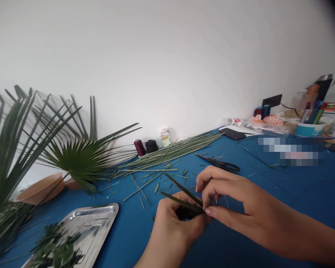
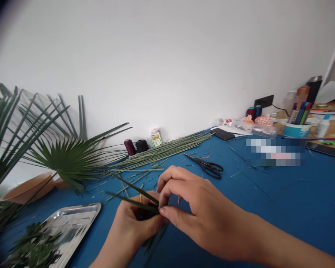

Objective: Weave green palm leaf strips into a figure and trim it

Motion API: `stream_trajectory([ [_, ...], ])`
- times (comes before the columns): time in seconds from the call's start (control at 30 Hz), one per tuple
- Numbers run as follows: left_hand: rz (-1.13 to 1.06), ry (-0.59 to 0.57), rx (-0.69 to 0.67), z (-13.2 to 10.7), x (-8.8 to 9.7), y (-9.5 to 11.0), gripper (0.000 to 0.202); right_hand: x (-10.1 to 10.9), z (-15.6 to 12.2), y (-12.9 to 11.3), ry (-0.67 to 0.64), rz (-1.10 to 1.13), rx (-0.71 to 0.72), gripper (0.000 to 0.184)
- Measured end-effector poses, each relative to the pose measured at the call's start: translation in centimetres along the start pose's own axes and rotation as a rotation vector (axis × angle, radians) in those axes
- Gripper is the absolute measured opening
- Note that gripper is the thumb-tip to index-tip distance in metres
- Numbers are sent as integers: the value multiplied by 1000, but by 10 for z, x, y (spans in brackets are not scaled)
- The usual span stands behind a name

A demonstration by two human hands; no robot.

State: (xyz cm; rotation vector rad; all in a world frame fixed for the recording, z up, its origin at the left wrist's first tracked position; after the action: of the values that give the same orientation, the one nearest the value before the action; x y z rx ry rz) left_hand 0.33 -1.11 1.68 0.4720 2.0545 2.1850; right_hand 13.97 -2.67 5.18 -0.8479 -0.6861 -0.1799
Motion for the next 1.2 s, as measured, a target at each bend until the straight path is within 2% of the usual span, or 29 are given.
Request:
stream_trajectory([
  [0.13,-90,-65,72,4,-1,-2,7,0,0,-1,-11,-3,-2,8],
  [0.27,-81,19,122,4,1,-3,13,-4,0,0,-23,-84,3,6],
  [0.43,-77,68,91,2,1,-3,14,-9,3,0,-48,-143,-22,7],
  [0.53,-156,16,88,2,1,-5,14,-9,6,0,-50,-80,-12,10],
  [0.67,-268,-127,54,1,1,-6,11,-1,11,3,-44,96,-98,11],
  [0.73,-278,-162,63,0,1,-6,9,3,12,3,-46,132,-105,12],
  [0.97,-307,-200,104,-4,0,-6,7,4,10,2,-27,197,-98,13],
  [1.2,-274,-164,85,-4,0,-5,8,-1,10,0,-26,269,-133,13],
])
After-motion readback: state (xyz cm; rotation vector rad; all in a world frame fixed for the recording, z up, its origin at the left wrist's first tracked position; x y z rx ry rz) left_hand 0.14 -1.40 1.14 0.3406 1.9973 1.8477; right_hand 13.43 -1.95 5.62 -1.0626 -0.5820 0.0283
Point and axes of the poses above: each hand's wrist, its own z-axis towards the middle knuckle, its own x-axis out of the back of the hand, y = z × x, the point moved 3 cm from there along z, towards the middle knuckle, and after that the axes turned 5 degrees about z, right-handed, at the moved point
